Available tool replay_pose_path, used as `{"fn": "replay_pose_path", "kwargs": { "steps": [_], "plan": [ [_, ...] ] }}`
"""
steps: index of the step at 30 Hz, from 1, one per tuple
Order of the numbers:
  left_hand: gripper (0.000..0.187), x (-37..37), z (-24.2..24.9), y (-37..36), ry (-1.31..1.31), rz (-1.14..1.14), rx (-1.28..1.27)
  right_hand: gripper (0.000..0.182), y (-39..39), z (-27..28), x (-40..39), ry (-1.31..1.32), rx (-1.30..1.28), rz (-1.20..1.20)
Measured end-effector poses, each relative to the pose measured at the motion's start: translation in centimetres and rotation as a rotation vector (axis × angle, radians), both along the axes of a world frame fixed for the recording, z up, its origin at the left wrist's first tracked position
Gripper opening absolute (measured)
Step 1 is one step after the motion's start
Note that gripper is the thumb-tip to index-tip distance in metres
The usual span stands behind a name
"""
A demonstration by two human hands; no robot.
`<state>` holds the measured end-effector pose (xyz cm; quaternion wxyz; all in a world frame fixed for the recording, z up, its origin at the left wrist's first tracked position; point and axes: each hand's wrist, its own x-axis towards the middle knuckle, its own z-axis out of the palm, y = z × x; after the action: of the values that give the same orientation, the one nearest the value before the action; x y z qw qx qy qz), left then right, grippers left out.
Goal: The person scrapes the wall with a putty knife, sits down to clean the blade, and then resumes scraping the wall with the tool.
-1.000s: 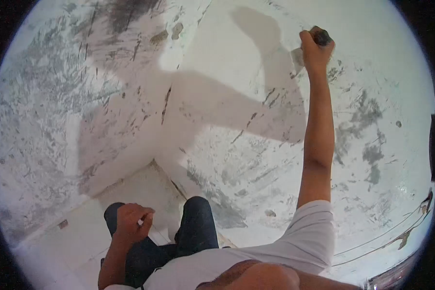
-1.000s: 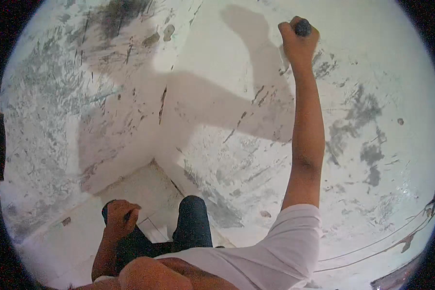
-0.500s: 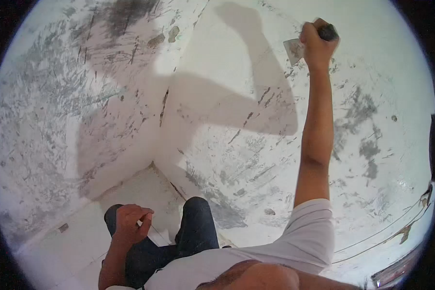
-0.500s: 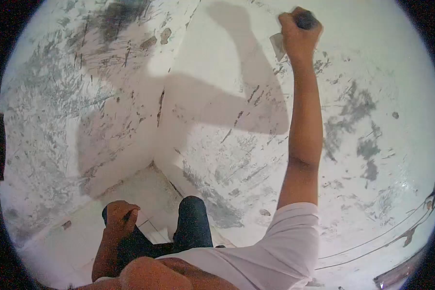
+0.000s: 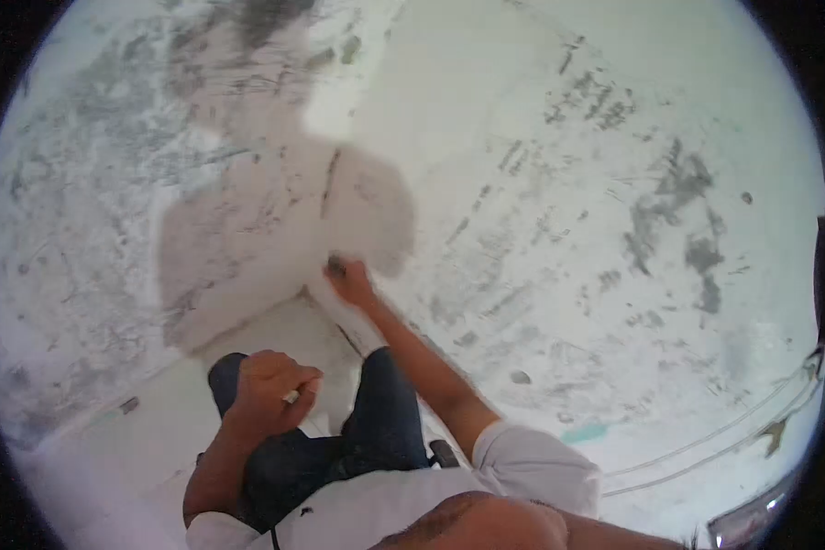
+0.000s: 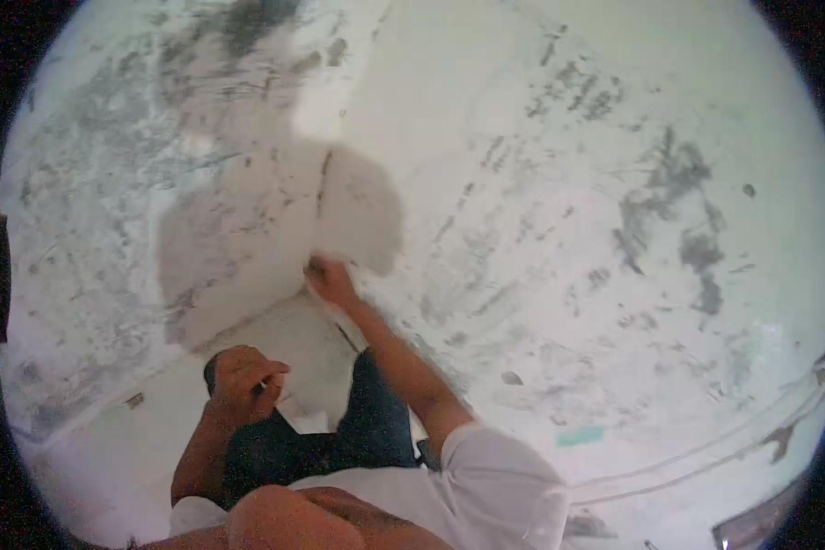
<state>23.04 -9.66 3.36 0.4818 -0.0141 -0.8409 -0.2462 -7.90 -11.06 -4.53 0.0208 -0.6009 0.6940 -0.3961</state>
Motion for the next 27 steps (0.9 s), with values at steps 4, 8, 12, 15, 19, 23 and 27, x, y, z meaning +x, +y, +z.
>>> {"fn": "replay_pose_path", "kwargs": {
  "steps": [4, 8, 12, 15, 19, 23, 27],
  "plan": [
    [0.007, 2.3, 2.7, 0.8, 0.004, 0.028, -0.103, 0.036, 5.1, -19.5, 10.1, -0.058, 0.360, -0.076],
    [0.007, 3.7, 3.9, 1.6, 0.149, 0.031, -0.161, 0.043, 11.1, -29.8, 15.4, -0.029, 0.844, 0.017],
    [0.008, 5.2, 4.2, 2.4, 0.218, 0.005, -0.195, 0.038, 10.1, -53.0, 10.1, 0.247, 1.058, 0.636],
    [0.009, 6.0, 4.6, 3.3, 0.257, 0.009, -0.209, 0.041, 10.3, -35.5, 12.9, -0.318, 0.806, 0.325],
    [0.010, 7.0, 4.8, 5.5, 0.255, -0.021, -0.219, 0.036, 11.3, -30.5, 13.5, -0.237, 0.571, 0.228],
    [0.011, 6.8, 5.2, 7.0, 0.241, -0.051, -0.253, 0.038, 12.5, -32.9, 12.6, -0.259, 0.751, 0.252],
    [0.011, 7.3, 5.7, 8.0, 0.212, -0.085, -0.210, 0.044, 13.1, -32.2, 12.9, -0.043, 0.959, 0.357]
  ]
}}
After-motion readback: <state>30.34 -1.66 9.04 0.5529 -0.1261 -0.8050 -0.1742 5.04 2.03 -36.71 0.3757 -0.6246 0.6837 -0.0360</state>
